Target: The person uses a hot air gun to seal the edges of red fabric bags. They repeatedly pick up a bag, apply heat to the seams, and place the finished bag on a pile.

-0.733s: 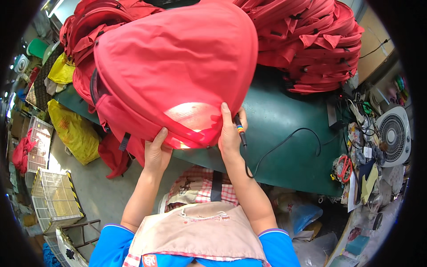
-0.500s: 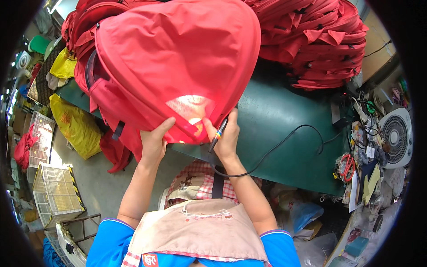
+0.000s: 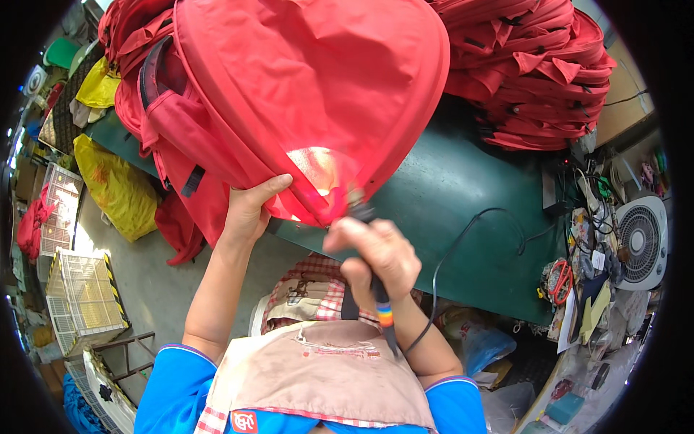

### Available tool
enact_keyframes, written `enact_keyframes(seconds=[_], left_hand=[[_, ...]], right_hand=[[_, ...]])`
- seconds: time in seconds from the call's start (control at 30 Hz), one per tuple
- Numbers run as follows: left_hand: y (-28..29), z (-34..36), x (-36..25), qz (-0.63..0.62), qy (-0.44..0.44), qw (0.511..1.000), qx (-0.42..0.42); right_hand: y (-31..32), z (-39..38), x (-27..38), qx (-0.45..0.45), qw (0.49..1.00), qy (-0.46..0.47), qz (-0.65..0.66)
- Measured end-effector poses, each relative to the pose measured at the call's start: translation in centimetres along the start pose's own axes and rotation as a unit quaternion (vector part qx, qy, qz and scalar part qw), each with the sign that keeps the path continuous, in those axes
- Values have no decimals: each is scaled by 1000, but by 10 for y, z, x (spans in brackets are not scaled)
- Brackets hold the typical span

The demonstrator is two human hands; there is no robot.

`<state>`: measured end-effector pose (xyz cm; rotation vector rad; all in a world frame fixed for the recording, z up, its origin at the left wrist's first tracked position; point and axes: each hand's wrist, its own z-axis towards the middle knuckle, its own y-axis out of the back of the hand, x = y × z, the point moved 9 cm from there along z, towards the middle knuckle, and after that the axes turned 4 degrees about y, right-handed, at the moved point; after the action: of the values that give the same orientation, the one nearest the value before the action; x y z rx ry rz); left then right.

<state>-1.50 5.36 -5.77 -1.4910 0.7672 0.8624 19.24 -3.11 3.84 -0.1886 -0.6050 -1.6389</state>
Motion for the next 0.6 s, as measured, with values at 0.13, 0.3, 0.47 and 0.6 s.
enact_keyframes(seconds=[0.13,0.3,0.47,0.6], left_hand=[[-5,-9,-2,-16,-15,1000,-10],[42,-27,10,-111,-88,983,-118],[31,-19,16,-179,-90,969,-146],[14,-9,11,-206,-128,970,-22]], right_hand=[[-25,1,-51,-101,974,87,-181],[-45,-11,-87,-93,974,68,-193],[-57,-9,-88,-89,985,44,-142],[-56,-8,-87,-91,984,45,-150]])
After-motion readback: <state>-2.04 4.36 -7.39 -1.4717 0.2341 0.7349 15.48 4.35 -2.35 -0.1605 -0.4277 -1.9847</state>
